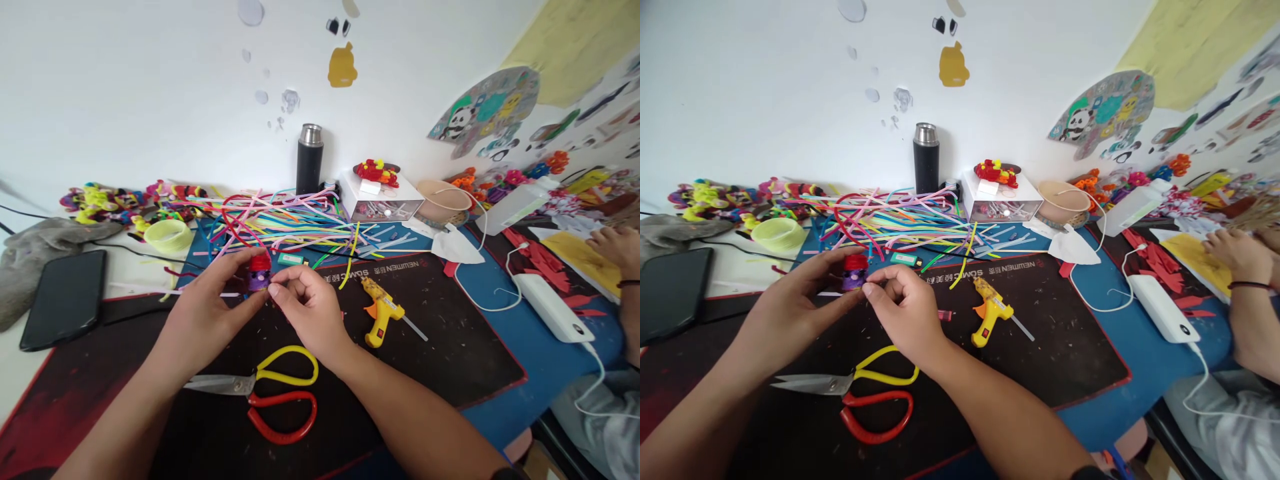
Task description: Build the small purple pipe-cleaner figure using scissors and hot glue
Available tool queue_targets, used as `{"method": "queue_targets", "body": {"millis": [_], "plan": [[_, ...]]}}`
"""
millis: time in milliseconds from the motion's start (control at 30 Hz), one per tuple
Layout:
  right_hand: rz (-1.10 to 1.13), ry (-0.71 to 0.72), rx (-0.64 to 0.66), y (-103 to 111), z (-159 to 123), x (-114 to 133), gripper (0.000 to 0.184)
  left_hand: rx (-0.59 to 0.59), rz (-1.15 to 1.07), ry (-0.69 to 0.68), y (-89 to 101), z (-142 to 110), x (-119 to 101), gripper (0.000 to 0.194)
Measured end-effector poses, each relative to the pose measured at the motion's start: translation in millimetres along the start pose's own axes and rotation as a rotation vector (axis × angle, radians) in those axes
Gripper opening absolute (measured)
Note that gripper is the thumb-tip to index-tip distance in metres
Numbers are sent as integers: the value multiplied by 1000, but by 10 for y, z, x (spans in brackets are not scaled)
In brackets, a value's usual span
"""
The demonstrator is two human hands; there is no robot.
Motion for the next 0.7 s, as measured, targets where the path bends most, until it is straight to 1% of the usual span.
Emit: {"method": "queue_targets", "body": {"millis": [267, 500, 700], "plan": [[5, 1, -5, -4, -4, -11, 18, 5, 55, -19, 0, 9, 5, 57], [-13, 15, -12, -1, 1, 1, 18, 9, 102, -51, 2, -3, -50, 52], [-30, 18, -6, 1, 2, -5, 18, 16, 150, -88, 2, -10, -105, 54]]}}
Point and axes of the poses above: each hand's wrist, its own z-axis towards the middle knuckle, its own y-axis out of the back of the hand, x = y × z, the point moved 5 cm from there along z, towards the middle knuckle, and after that the axes turned 3 degrees about -z, right-handed, at the moved point
